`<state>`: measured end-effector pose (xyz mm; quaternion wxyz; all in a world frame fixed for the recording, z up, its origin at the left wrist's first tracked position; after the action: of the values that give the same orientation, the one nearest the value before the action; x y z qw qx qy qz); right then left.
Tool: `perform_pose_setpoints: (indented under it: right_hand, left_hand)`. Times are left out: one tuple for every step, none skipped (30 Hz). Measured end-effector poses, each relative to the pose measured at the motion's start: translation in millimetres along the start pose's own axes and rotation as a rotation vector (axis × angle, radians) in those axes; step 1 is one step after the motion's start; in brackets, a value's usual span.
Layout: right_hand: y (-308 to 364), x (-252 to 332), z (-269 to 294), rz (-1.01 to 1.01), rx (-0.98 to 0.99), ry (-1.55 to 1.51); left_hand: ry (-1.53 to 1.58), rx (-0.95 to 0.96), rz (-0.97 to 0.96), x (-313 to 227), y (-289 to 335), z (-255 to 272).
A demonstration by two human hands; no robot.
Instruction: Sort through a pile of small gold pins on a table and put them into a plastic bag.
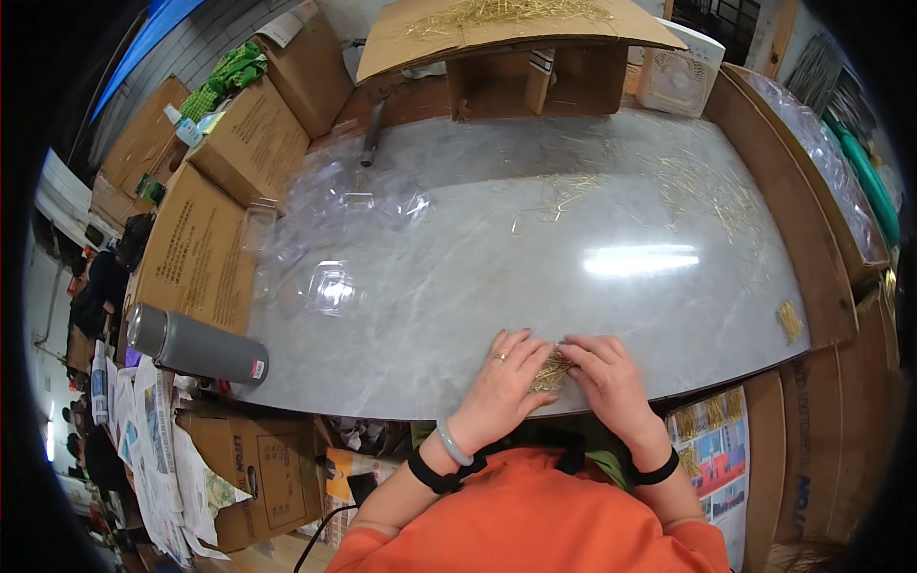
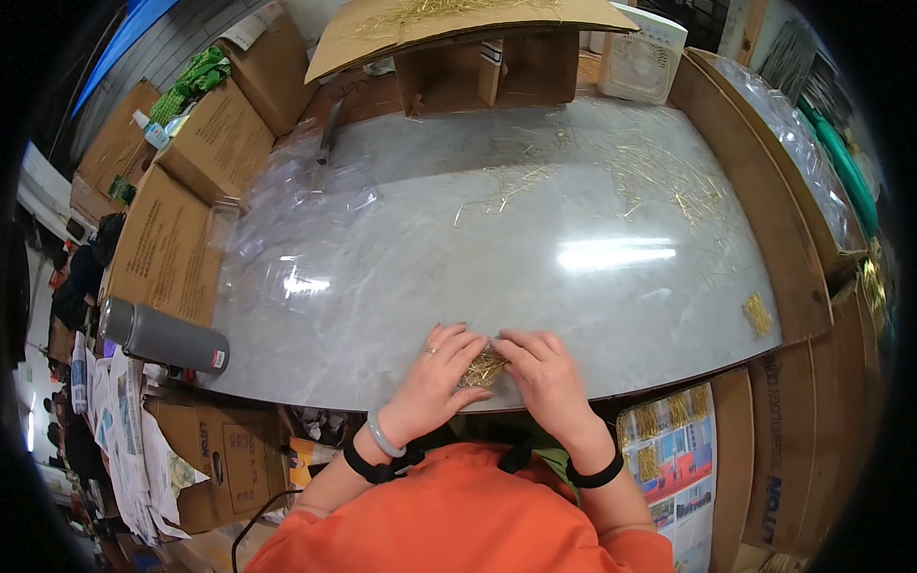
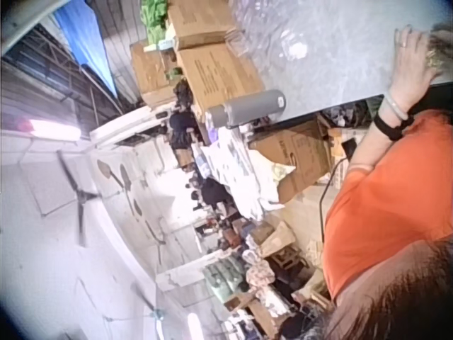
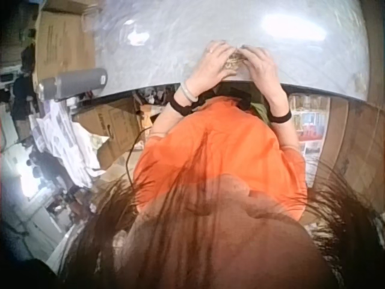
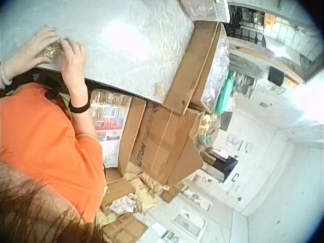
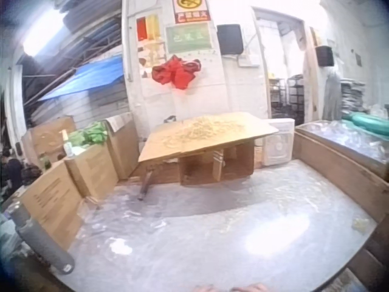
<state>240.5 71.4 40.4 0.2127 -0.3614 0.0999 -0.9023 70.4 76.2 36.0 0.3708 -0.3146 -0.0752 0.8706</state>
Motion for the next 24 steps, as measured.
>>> perform_pose_setpoints:
  right_hand:
    - [1, 3, 1, -0.003, -0.043, 0.011]
    - [3, 3, 2, -0.058, -0.080, -0.018]
    - [8, 4, 1, -0.115, -0.117, -0.047]
    - [15, 6, -1, -0.174, -0.155, -0.077]
    - [19, 10, -10, -0.188, -0.142, -0.143]
    - [19, 18, -18, -0.139, -0.099, -0.192]
    - [13, 26, -23, -0.120, -0.054, -0.289]
    - [9, 31, -26, -0.099, -0.008, -0.385]
    - [7, 29, -26, -0.095, -0.009, -0.381]
    - [6, 25, -25, -0.091, -0.009, -0.378]
    - [5, 22, -24, -0.086, -0.008, -0.374]
    - [2, 22, -21, -0.044, 0.012, -0.303]
    - [-2, 20, -16, 0.000, 0.033, -0.231]
    - [-6, 20, -13, 0.044, 0.054, -0.160]
    - [-8, 19, -13, 0.056, 0.056, -0.123]
    - [-8, 20, -14, 0.064, 0.059, -0.090]
    - [-9, 21, -16, 0.073, 0.062, -0.056]
    - [-9, 21, -18, 0.079, 0.066, -0.022]
    - [-8, 17, -18, 0.051, 0.053, -0.057]
    - [-6, 12, -17, 0.023, 0.040, -0.091]
    - [-4, 8, -17, -0.007, 0.032, -0.130]
    - [-3, 5, -16, -0.029, 0.017, -0.168]
    - [-4, 5, -15, -0.042, 0.006, -0.207]
    - [-5, 3, -15, -0.058, -0.008, -0.244]
  left_hand:
    - [0.006, -0.009, 0.014, 0, 1, -2]
    - [0.012, -0.017, 0.029, -1, 2, -4]
    - [0.019, -0.026, 0.043, -1, 1, -5]
    - [0.014, -0.033, 0.045, -2, 0, -5]
    - [0.009, -0.041, 0.047, -3, -1, -5]
    - [0.005, -0.047, 0.049, -5, -1, -6]
    - [0.007, -0.065, 0.068, -2, 0, -9]
    - [0.009, -0.082, 0.087, 1, 2, -12]
    - [0.006, -0.105, 0.109, 4, 3, -12]
    - [-0.001, -0.097, 0.127, 4, 4, -12]
    - [-0.009, -0.089, 0.146, 3, 5, -11]
    - [-0.016, -0.084, 0.167, 2, 6, -11]
    - [0.013, -0.105, 0.170, 2, 7, -10]
    - [0.042, -0.127, 0.172, 3, 8, -8]
    - [0.073, -0.146, 0.172, 2, 6, -6]
    - [0.011, -0.179, 0.133, -4, 5, 1]
    - [-0.052, -0.213, 0.095, -13, 5, 11]
    - [-0.113, -0.244, 0.057, -18, 5, 19]
    - [-0.067, -0.248, 0.025, -21, 14, 24]
    - [-0.022, -0.252, -0.006, -24, 34, 31]
    - [0.024, -0.253, -0.032, -28, 59, 39]
    - [-0.011, -0.234, 0.000, -26, 88, 42]
    - [-0.052, -0.219, 0.035, -26, 122, 47]
    - [-0.029, -0.135, 0.234, -20, 150, 47]
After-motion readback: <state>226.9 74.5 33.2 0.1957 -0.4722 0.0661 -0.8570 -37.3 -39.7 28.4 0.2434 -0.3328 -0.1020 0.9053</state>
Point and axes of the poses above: each hand's wrist, its own y-axis away from the middle knuckle, its own z-axis out of the back of the hand, x = y × z, the point moved 6 cm from there along -y, towards the middle knuckle, and after that the axes turned 4 degrees about -z, right-handed, at the moved point
